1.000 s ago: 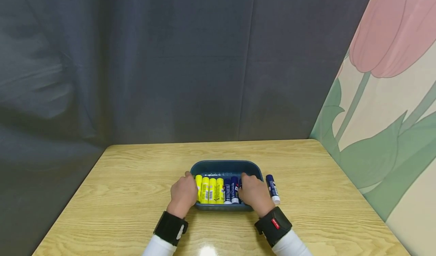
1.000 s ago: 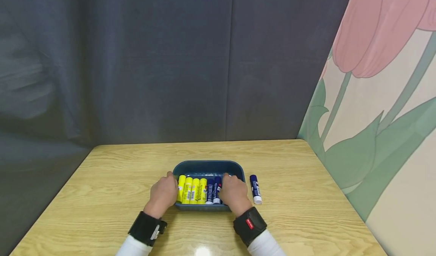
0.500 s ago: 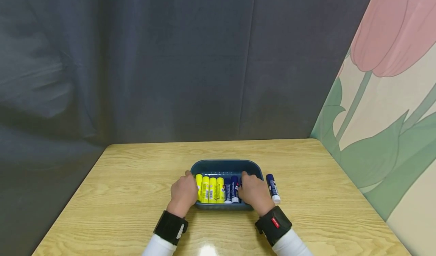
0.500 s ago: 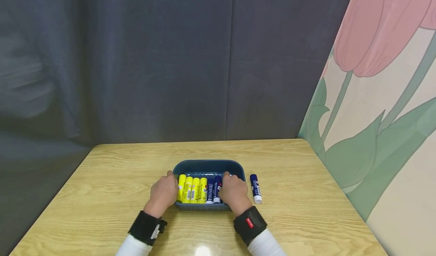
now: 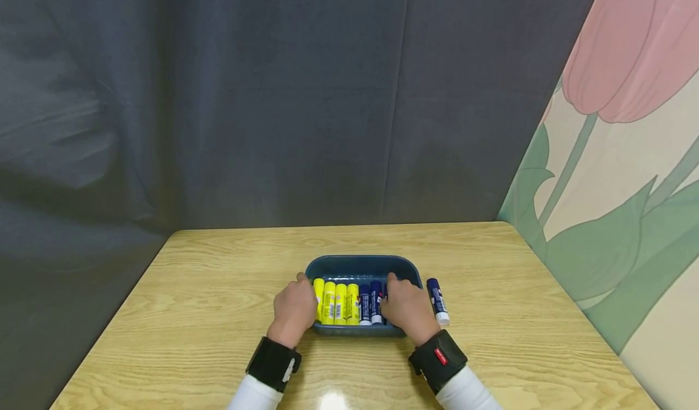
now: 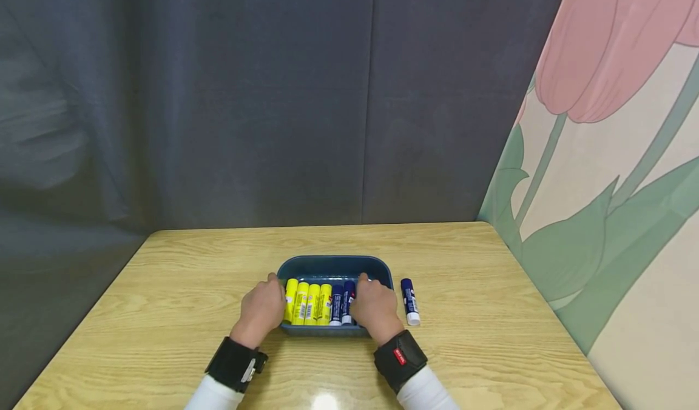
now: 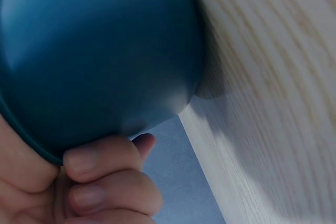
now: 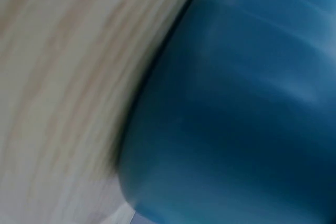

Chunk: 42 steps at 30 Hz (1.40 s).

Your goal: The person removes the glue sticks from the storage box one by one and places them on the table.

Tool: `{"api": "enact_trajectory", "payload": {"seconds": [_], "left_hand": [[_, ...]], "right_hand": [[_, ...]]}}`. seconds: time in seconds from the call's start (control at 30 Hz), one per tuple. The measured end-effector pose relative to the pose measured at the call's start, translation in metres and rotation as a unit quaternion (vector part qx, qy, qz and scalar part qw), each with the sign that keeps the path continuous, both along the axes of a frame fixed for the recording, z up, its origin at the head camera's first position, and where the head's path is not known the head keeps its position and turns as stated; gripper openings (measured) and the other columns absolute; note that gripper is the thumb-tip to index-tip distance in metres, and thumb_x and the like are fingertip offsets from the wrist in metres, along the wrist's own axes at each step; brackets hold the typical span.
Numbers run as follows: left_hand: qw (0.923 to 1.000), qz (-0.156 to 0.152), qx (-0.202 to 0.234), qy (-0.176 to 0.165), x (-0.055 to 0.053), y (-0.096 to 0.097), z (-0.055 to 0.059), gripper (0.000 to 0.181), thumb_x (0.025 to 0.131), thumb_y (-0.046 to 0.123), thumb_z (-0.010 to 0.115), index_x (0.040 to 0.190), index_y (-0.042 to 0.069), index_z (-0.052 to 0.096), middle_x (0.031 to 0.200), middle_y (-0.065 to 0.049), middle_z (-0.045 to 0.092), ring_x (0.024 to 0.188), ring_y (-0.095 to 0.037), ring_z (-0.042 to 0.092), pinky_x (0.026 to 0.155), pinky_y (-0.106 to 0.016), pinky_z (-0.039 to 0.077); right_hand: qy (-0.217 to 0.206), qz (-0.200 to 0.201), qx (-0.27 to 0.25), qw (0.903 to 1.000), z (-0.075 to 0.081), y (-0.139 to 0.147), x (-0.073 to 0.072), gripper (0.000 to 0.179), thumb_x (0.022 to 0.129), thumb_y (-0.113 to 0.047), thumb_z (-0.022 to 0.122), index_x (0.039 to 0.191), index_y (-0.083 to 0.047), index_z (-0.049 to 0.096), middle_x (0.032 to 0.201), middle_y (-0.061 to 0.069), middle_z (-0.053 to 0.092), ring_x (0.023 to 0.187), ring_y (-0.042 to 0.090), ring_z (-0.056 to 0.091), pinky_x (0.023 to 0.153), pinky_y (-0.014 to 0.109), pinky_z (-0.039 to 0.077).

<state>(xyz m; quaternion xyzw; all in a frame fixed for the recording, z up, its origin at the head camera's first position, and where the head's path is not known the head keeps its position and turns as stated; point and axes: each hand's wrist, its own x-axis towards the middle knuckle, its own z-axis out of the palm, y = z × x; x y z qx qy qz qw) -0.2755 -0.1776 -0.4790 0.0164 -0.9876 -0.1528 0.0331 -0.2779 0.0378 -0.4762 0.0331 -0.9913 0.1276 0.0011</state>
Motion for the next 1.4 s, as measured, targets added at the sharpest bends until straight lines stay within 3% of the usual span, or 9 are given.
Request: {"api": "enact_trajectory", "payload": {"seconds": [0.5,0.8,1.23,1.4], "left_hand": [[1.0,0.003,0.005,-0.003,0.0011,0.0003,-0.0007,0.036,0.098,0.014,0.059,0.124,-0.011,0.052,0.075,-0.014,0.056,0.058,-0.019,0.055,0.052,-0.033,0.048],[0.9999,0.004,0.004,-0.011,0.0016,0.0008,-0.0006,0.038,0.098,0.014,0.06,0.125,-0.011,0.051,0.076,-0.015,0.056,0.06,-0.02,0.056,0.053,-0.033,0.048],[0.9999,0.006,0.002,-0.008,0.0008,0.0008,0.0002,0.037,0.099,0.015,0.057,0.126,-0.01,0.051,0.076,-0.014,0.057,0.059,-0.019,0.056,0.052,-0.033,0.047],[0.9999,0.006,-0.001,-0.009,-0.0002,0.001,0.0006,0.039,0.099,0.015,0.058,0.128,-0.011,0.05,0.076,-0.015,0.057,0.059,-0.019,0.056,0.052,-0.032,0.048]], "right_hand": [[0.008,0.003,0.011,0.9999,-0.0014,0.0009,0.0011,0.058,0.087,-0.019,0.069,0.137,0.005,0.053,0.079,0.015,0.064,0.051,0.02,0.051,0.043,0.03,0.036],[0.001,-0.003,0.021,0.9998,-0.0008,-0.0004,0.0024,0.06,0.087,-0.023,0.07,0.138,0.005,0.052,0.091,0.02,0.068,0.054,0.021,0.052,0.044,0.031,0.038],[-0.004,-0.004,-0.019,0.9998,0.0022,0.002,0.0006,0.06,0.086,-0.02,0.072,0.136,0.006,0.052,0.087,0.017,0.064,0.057,0.021,0.053,0.047,0.031,0.04],[-0.009,-0.005,-0.036,0.9993,0.0063,0.0027,0.0013,0.062,0.086,-0.019,0.071,0.139,0.006,0.05,0.094,0.02,0.066,0.06,0.022,0.054,0.05,0.033,0.041]]}}
